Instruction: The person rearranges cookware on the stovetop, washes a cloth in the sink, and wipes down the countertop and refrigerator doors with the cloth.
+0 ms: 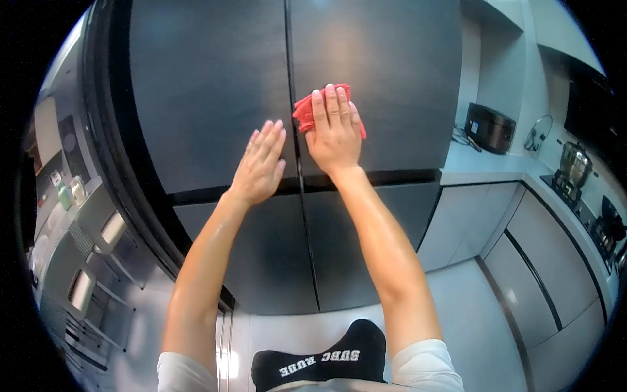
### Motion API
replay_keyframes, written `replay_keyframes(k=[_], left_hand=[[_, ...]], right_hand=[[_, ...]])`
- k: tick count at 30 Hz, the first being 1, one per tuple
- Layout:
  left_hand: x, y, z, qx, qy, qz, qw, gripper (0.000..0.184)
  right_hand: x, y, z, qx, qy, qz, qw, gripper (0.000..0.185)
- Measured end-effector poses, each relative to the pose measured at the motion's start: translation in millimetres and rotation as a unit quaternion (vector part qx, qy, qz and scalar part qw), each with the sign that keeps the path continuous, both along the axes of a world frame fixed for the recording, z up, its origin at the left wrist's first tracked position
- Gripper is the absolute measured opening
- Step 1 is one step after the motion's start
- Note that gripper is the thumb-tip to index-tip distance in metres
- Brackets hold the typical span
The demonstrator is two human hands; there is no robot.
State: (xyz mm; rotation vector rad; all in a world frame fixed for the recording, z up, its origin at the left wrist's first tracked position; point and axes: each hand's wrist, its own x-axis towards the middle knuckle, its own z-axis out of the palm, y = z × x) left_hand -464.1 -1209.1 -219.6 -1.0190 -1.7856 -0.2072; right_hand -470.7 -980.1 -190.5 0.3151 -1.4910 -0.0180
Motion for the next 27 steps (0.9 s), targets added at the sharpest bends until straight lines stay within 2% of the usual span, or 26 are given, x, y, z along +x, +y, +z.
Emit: replay_keyframes(k=[1, 3, 4, 8, 11, 14, 17, 20, 22, 23, 25, 27], left_hand=[[5.1, -8.0, 0.8, -0.009, -0.018, -0.014, 1.000, 0.069], [9.0, -29.4, 1.1, 0.023, 0.010, 0.036, 0.999, 0.070], [5.5, -40.7, 0.1, 0.047, 0.023, 0.060, 0.997, 0.070], [-8.4, -75.1, 2.6, 0.096, 0.053, 0.117, 0.987, 0.072], [-14.2, -94.2, 11.8, 0.113, 0.068, 0.133, 0.982, 0.073], [-18.7, -108.4, 15.8, 0.110, 0.061, 0.140, 0.982, 0.074], [-26.5, -111.3, 12.7, 0.108, 0.084, 0.113, 0.984, 0.077], [-28.5, -110.5, 10.7, 0.118, 0.078, 0.114, 0.983, 0.075], [-47.5, -123.2, 5.6, 0.091, 0.122, 0.070, 0.986, 0.077], [-51.5, -122.1, 4.7, 0.125, 0.111, 0.007, 0.986, 0.065], [-26.4, -125.7, 11.6, 0.094, 0.056, 0.048, 0.993, 0.080], [-23.9, -133.7, 8.4, 0.081, 0.030, 0.038, 0.996, 0.079]], right_hand=[[3.3, 0.7, 14.8, 0.009, 0.034, 0.015, 0.999, 0.068], [2.1, -0.6, 42.4, -0.033, 0.072, 0.018, 0.997, 0.063], [-1.0, -6.8, 58.0, -0.055, 0.102, 0.043, 0.992, 0.055], [-13.3, -59.3, 116.0, -0.029, 0.121, 0.115, 0.985, 0.047], [-28.0, -99.4, 159.2, -0.065, 0.170, 0.155, 0.971, 0.047], [-44.4, -126.9, 189.4, -0.160, 0.180, 0.087, 0.967, 0.048], [-57.2, -167.1, 209.2, -0.173, 0.161, 0.013, 0.972, 0.049], [-59.0, -250.6, 214.2, -0.109, 0.101, 0.036, 0.988, 0.053], [-62.7, -335.1, 198.3, 0.008, 0.066, 0.113, 0.991, 0.058], [-60.5, -355.4, 191.4, 0.045, 0.043, 0.110, 0.992, 0.059], [-61.6, -380.2, 179.7, 0.107, 0.043, 0.068, 0.991, 0.060], [-57.9, -379.3, 170.1, 0.160, 0.039, 0.031, 0.986, 0.064]])
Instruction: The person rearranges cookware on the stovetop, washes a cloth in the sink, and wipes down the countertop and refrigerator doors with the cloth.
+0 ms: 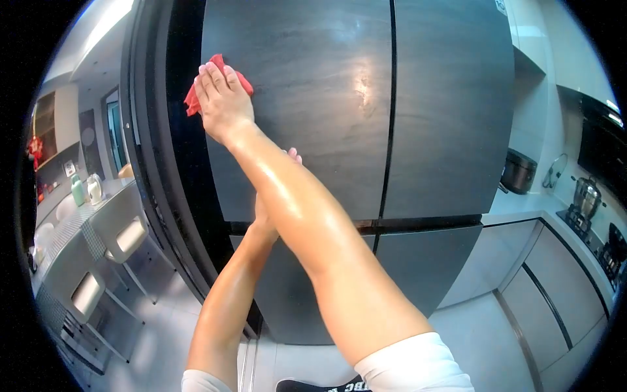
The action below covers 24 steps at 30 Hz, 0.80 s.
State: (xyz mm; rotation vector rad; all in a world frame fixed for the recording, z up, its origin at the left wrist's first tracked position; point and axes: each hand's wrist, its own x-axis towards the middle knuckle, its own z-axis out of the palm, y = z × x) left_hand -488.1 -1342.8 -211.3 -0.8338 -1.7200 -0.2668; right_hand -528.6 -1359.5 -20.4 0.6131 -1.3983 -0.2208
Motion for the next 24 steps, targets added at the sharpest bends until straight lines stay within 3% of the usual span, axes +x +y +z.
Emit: replay_keyframes(k=[4, 9, 13, 18, 22, 24], left_hand=[[-1.6, -13.3, -21.0, 0.018, 0.009, 0.094, 0.995, 0.074], [6.7, -41.7, -44.6, 0.044, 0.003, 0.123, 0.991, 0.077], [12.1, -59.7, -61.8, 0.067, -0.024, 0.152, 0.986, 0.077], [12.3, -74.4, -75.2, 0.083, -0.035, 0.166, 0.982, 0.076], [12.4, -84.3, -88.1, 0.092, -0.042, 0.153, 0.983, 0.074], [4.5, -90.7, -100.9, 0.082, -0.051, 0.166, 0.981, 0.075]], right_hand=[[11.2, 65.3, -4.0, -0.076, -0.035, 0.071, 0.994, 0.070], [19.7, 183.3, -22.9, -0.283, -0.004, -0.087, 0.955, 0.077], [24.8, 204.3, -44.4, -0.373, -0.020, -0.106, 0.922, 0.081], [19.3, 124.0, -54.4, -0.337, -0.037, -0.116, 0.933, 0.085], [24.0, 26.8, -82.8, -0.194, -0.139, 0.036, 0.970, 0.083], [16.0, -10.8, -107.8, -0.093, -0.121, 0.000, 0.988, 0.081]])
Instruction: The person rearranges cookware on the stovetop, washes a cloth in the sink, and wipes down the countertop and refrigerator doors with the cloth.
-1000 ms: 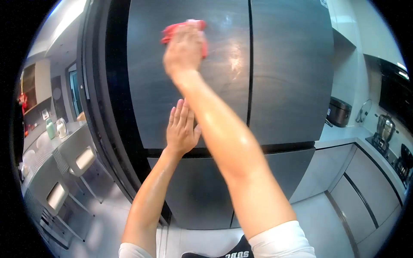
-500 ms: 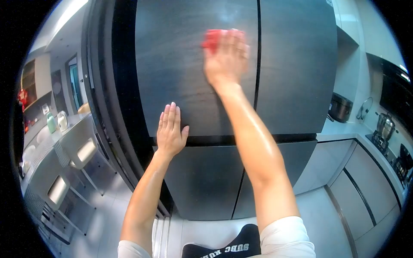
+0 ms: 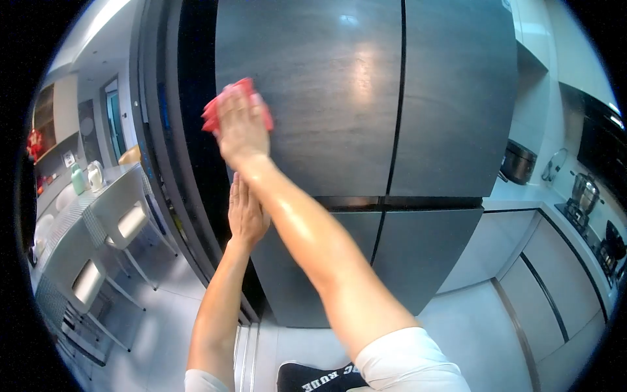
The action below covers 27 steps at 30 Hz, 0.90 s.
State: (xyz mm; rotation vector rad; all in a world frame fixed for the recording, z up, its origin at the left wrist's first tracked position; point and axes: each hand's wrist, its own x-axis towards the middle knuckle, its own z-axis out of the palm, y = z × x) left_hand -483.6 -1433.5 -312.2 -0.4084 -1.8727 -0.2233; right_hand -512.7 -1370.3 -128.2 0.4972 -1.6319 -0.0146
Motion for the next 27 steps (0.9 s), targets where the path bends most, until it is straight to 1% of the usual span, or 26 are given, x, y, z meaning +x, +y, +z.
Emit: replay_keyframes(k=[1, 3, 6, 7, 8, 10, 12, 14, 15, 18, 21, 22, 24, 25, 26, 27], left_hand=[[0.9, -2.0, -2.2, 0.003, -0.021, 0.000, 1.000, 0.077], [3.2, -3.1, -2.8, 0.000, -0.005, 0.010, 1.000, 0.077], [9.2, -2.6, 0.6, 0.009, 0.012, 0.006, 1.000, 0.075], [8.9, -3.0, 1.0, 0.014, 0.011, 0.003, 1.000, 0.074], [9.3, -2.7, 2.0, 0.019, 0.010, -0.001, 1.000, 0.073], [14.7, -2.1, 5.2, 0.029, 0.018, -0.006, 0.999, 0.071], [15.5, -3.6, 3.3, 0.041, 0.007, -0.034, 0.999, 0.068], [14.1, -6.3, 1.8, 0.059, 0.009, -0.083, 0.995, 0.070], [14.3, -8.2, -1.3, 0.069, 0.008, -0.105, 0.992, 0.071], [12.4, -14.5, -7.8, 0.087, 0.013, -0.143, 0.986, 0.074], [12.9, -18.2, -13.9, 0.110, 0.007, -0.110, 0.988, 0.073], [12.5, -20.8, -16.1, 0.116, 0.003, -0.108, 0.987, 0.073], [14.8, -22.2, -23.6, 0.128, -0.007, -0.108, 0.986, 0.073], [15.6, -21.5, -26.3, 0.135, -0.009, -0.108, 0.985, 0.073], [15.8, -21.2, -29.8, 0.142, -0.014, -0.109, 0.984, 0.073], [2.3, -23.8, -41.9, 0.144, 0.001, -0.106, 0.984, 0.072]], right_hand=[[-5.1, -10.0, -11.7, 0.029, 0.025, -0.008, 0.999, 0.080], [-11.1, -6.8, -23.3, 0.065, 0.055, -0.021, 0.996, 0.079], [0.7, 50.7, -20.6, 0.016, 0.008, 0.010, 1.000, 0.080], [8.2, 75.8, -18.9, -0.015, -0.007, 0.000, 1.000, 0.082], [14.5, 103.5, -18.7, -0.045, -0.021, -0.011, 0.999, 0.083], [21.5, 161.6, -25.5, -0.104, 0.001, -0.077, 0.992, 0.085], [25.1, 214.5, -40.6, -0.164, 0.002, -0.102, 0.981, 0.083], [23.1, 249.2, -58.1, -0.200, 0.014, -0.132, 0.971, 0.083], [26.9, 252.3, -63.2, -0.204, 0.022, -0.142, 0.968, 0.083], [19.5, 225.5, -68.9, -0.233, 0.022, -0.163, 0.958, 0.084], [22.1, 160.8, -73.6, -0.207, -0.010, -0.119, 0.971, 0.088], [21.7, 135.0, -79.6, -0.174, -0.032, -0.103, 0.979, 0.089], [19.0, 81.5, -101.0, -0.121, -0.039, 0.004, 0.992, 0.085], [13.8, 59.9, -112.9, -0.058, -0.063, 0.029, 0.996, 0.086], [16.0, 42.5, -123.9, -0.035, -0.117, 0.070, 0.990, 0.080], [12.8, 27.5, -138.5, 0.024, -0.061, 0.028, 0.997, 0.073]])
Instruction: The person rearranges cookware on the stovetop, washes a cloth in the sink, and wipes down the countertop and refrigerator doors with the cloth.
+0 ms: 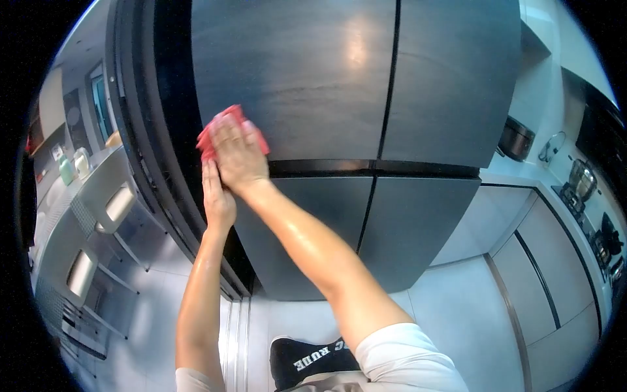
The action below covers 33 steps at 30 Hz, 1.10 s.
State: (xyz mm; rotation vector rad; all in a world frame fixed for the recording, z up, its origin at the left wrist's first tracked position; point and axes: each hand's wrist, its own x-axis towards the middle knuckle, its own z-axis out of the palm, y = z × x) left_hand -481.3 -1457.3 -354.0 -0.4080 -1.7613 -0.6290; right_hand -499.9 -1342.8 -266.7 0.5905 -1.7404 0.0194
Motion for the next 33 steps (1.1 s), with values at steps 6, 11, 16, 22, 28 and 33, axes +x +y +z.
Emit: replay_keyframes(k=[6, 11, 16, 22, 28, 33], left_hand=[[12.8, 11.5, 1.7, -0.006, -0.018, 0.022, 1.000, 0.067], [15.5, 40.9, 12.2, -0.051, -0.005, 0.096, 0.994, 0.067], [20.6, 65.1, 18.6, -0.079, -0.018, 0.072, 0.994, 0.064], [20.6, 87.3, 31.9, -0.070, 0.004, 0.056, 0.996, 0.063], [19.0, 112.0, 38.5, -0.089, 0.012, 0.039, 0.995, 0.063], [19.2, 165.0, 49.6, -0.128, 0.029, 0.006, 0.991, 0.064]], right_hand=[[6.6, 66.7, -3.3, -0.032, 0.012, -0.002, 0.999, 0.078], [17.0, 200.7, -15.0, -0.100, 0.034, -0.132, 0.986, 0.091], [22.4, 258.0, -23.6, -0.210, 0.038, -0.182, 0.960, 0.084], [23.3, 165.5, -29.6, -0.138, -0.055, -0.077, 0.986, 0.088], [22.2, 163.9, -22.0, -0.040, 0.055, -0.065, 0.996, 0.069], [40.1, 270.9, 5.7, -0.118, 0.041, -0.099, 0.987, 0.078]])
